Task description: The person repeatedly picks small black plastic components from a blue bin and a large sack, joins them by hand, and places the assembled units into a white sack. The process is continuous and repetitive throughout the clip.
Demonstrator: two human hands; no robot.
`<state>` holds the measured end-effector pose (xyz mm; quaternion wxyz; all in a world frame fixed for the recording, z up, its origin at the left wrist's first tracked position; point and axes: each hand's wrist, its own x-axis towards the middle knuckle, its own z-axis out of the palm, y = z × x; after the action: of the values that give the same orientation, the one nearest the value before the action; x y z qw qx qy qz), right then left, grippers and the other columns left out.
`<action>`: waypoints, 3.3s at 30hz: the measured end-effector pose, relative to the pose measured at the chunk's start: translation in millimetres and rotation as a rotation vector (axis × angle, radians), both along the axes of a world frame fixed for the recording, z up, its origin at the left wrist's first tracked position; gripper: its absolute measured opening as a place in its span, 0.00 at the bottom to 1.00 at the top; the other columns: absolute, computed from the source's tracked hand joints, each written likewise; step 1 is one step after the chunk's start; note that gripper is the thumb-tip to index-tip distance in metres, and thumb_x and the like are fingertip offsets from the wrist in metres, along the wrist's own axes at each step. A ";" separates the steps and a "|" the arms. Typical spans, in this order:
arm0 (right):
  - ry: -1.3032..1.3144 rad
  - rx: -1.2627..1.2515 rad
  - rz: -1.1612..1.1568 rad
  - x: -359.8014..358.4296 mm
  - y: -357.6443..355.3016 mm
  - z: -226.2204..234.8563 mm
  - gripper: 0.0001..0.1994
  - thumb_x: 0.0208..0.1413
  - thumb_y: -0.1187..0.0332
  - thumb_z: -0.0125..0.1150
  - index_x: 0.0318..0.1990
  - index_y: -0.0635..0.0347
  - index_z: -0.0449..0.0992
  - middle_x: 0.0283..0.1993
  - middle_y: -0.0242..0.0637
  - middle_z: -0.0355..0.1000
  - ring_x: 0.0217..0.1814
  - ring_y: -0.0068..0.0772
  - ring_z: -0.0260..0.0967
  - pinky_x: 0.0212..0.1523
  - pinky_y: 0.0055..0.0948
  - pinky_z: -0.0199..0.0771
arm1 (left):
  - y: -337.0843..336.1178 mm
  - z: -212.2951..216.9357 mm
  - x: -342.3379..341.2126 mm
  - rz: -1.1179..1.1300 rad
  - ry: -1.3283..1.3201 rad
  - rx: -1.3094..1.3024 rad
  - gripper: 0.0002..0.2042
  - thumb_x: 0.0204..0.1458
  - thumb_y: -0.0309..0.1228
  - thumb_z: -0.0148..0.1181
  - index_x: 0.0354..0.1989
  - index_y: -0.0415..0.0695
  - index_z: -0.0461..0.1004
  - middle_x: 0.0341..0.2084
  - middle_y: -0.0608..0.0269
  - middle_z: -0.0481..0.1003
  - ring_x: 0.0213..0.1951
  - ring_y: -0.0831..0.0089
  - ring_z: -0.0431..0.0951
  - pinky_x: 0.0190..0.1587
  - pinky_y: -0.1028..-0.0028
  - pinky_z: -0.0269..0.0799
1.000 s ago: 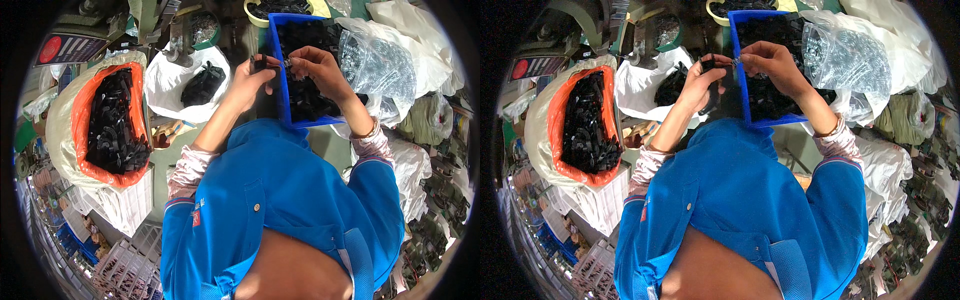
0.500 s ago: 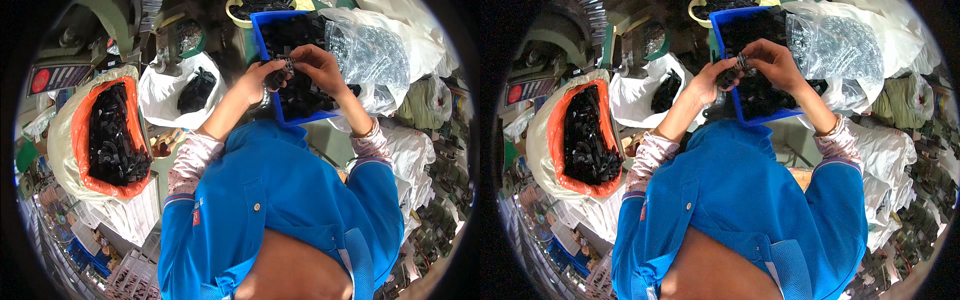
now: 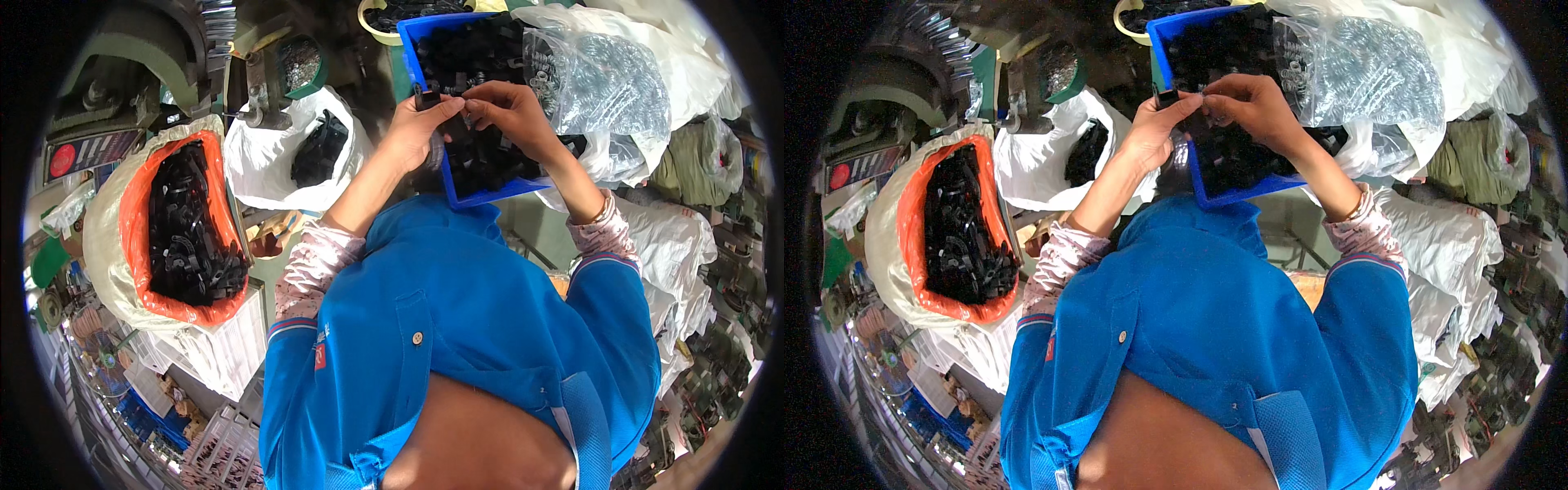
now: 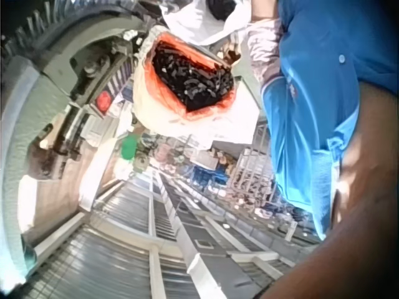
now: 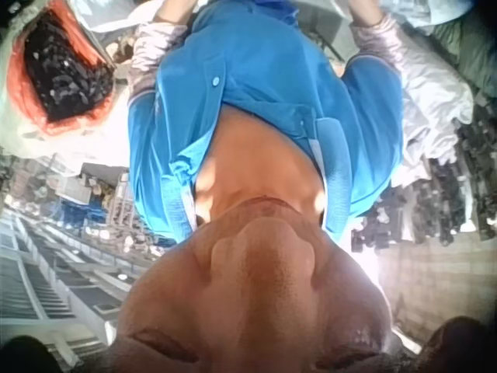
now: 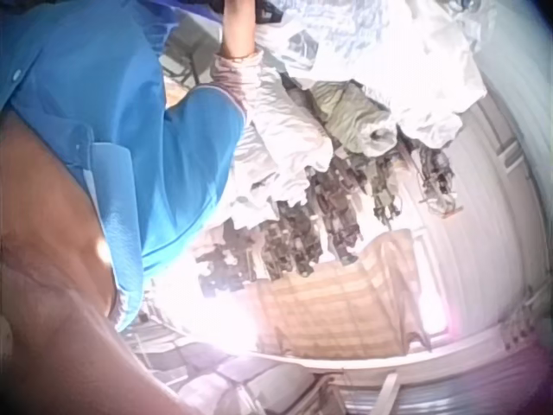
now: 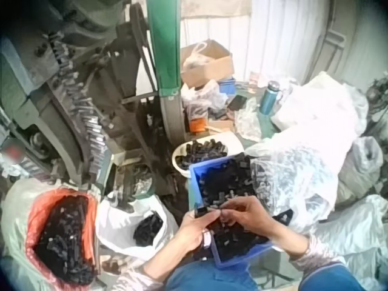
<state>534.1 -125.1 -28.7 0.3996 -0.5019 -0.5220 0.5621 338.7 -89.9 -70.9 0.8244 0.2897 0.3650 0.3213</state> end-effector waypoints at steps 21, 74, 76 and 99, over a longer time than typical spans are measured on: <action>-0.081 0.288 0.167 -75.8 51.9 29.6 0.09 0.58 0.74 0.63 0.45 0.65 0.78 0.39 0.32 0.77 0.38 0.18 0.72 0.40 0.19 0.73 | -17.1 46.5 -82.0 0.369 0.349 0.612 0.18 0.46 0.19 0.69 0.47 0.35 0.76 0.39 0.64 0.80 0.39 0.81 0.77 0.47 0.79 0.73; 0.441 -0.214 0.434 -144.4 117.0 -3.0 0.14 0.64 0.66 0.58 0.53 0.64 0.76 0.37 0.29 0.74 0.39 0.20 0.70 0.44 0.23 0.69 | -53.3 24.9 -163.8 0.464 -0.159 0.030 0.15 0.61 0.25 0.55 0.54 0.38 0.65 0.44 0.48 0.75 0.43 0.66 0.78 0.36 0.68 0.77; 0.423 -0.239 0.438 -141.6 114.9 -7.8 0.14 0.63 0.66 0.58 0.52 0.64 0.76 0.37 0.29 0.74 0.39 0.20 0.70 0.43 0.23 0.68 | -56.4 26.5 -159.7 0.458 0.055 0.073 0.15 0.57 0.22 0.59 0.52 0.38 0.65 0.44 0.49 0.75 0.40 0.70 0.78 0.32 0.75 0.73; 0.079 -0.064 0.521 -139.5 113.4 -7.9 0.13 0.59 0.67 0.62 0.47 0.65 0.77 0.35 0.30 0.73 0.35 0.20 0.67 0.38 0.21 0.66 | -57.1 33.4 -149.4 0.307 0.087 0.108 0.23 0.56 0.20 0.58 0.61 0.46 0.65 0.54 0.53 0.74 0.46 0.66 0.80 0.30 0.76 0.78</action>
<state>394.6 -11.7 -36.6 0.2456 -0.3405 -0.5995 0.6814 189.3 -147.0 -37.5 0.7323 0.2882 0.4225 0.4497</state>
